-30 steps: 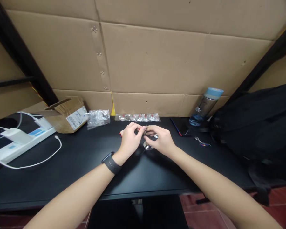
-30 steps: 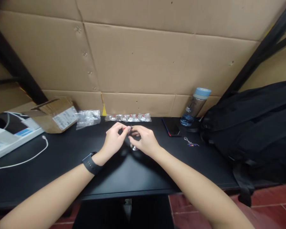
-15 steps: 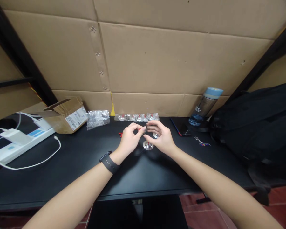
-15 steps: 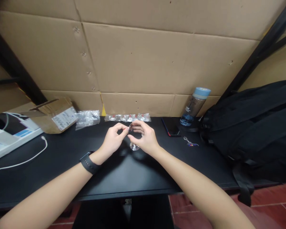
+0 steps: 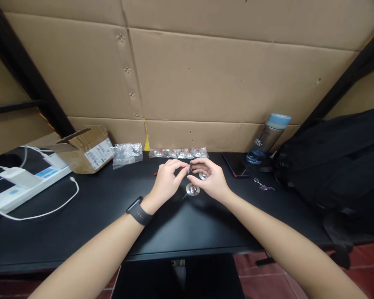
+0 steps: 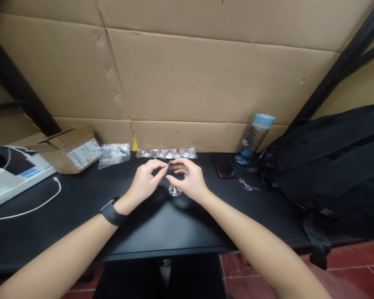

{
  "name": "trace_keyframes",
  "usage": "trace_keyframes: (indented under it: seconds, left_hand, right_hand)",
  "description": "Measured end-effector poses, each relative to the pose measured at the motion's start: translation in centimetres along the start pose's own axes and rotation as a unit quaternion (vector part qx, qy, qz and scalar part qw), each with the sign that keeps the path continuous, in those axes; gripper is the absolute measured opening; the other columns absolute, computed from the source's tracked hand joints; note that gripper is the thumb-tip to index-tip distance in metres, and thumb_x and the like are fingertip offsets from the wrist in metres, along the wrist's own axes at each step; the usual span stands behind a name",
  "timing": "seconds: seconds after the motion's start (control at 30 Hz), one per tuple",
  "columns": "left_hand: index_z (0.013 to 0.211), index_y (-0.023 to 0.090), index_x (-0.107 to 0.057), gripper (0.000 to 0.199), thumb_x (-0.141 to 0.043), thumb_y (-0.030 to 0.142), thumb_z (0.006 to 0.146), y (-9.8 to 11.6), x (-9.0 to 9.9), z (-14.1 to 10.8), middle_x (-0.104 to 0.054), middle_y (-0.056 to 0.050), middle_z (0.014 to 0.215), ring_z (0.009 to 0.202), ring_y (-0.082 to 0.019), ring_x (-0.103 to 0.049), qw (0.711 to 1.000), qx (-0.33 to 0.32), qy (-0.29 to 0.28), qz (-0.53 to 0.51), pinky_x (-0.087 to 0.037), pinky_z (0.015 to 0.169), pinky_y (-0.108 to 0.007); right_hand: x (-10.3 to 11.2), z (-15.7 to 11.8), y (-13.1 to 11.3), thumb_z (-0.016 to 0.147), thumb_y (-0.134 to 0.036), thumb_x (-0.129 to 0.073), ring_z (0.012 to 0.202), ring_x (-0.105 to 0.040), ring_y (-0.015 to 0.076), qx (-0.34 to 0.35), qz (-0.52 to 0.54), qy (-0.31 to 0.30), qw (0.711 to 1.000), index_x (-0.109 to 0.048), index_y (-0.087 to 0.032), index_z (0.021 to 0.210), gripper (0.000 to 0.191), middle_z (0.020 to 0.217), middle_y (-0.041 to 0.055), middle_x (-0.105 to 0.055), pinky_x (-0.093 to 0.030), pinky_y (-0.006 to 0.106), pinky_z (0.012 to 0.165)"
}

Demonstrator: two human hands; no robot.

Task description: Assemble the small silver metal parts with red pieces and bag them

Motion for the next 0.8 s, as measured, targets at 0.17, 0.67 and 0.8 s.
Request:
trace_keyframes:
  seconds: [0.17, 0.67, 0.8]
  left_hand:
    - [0.098, 0.025, -0.073, 0.013, -0.062, 0.029, 0.092, 0.1, 0.0, 0.4, -0.075, -0.003, 0.105, 0.101, -0.022, -0.066, 0.998, -0.019, -0.047, 0.044, -0.044, 0.089, -0.036]
    - [0.095, 0.024, -0.067, 0.013, -0.054, 0.026, 0.095, 0.6, -0.3, 0.0, -0.071, -0.002, 0.096, 0.096, -0.021, -0.062, 0.992, 0.006, -0.042, 0.123, -0.033, 0.082, -0.033]
    - [0.095, 0.025, -0.068, 0.013, -0.056, 0.027, 0.095, 0.8, 0.1, 0.1, -0.072, -0.002, 0.095, 0.095, -0.021, -0.062, 0.991, 0.005, -0.04, 0.127, -0.033, 0.082, -0.033]
  right_hand:
    - [0.3, 0.2, -0.2, 0.075, -0.028, -0.08, 0.102, -0.072, 0.0235, 0.002, -0.005, -0.006, 1.0, -0.064, -0.021, 0.112, 0.041, 0.112, 0.0087, -0.071, -0.062, 0.038, 0.089]
    - [0.1, 0.0, -0.8, 0.075, -0.025, -0.079, 0.104, -0.071, 0.0233, 0.028, -0.022, -0.019, 0.999, -0.065, -0.022, 0.114, 0.042, 0.116, 0.0081, -0.071, -0.061, 0.038, 0.091]
    - [0.0, 0.1, -1.1, 0.075, -0.026, -0.079, 0.105, -0.071, 0.0236, 0.031, -0.014, -0.023, 0.999, -0.064, -0.022, 0.113, 0.041, 0.115, 0.0078, -0.071, -0.061, 0.039, 0.091]
Point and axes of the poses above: each hand's wrist, its own z-axis towards the middle knuckle, its own x-axis out of the back of the hand, y = z × x, the point moved 10 cm from there along z, towards the middle knuckle
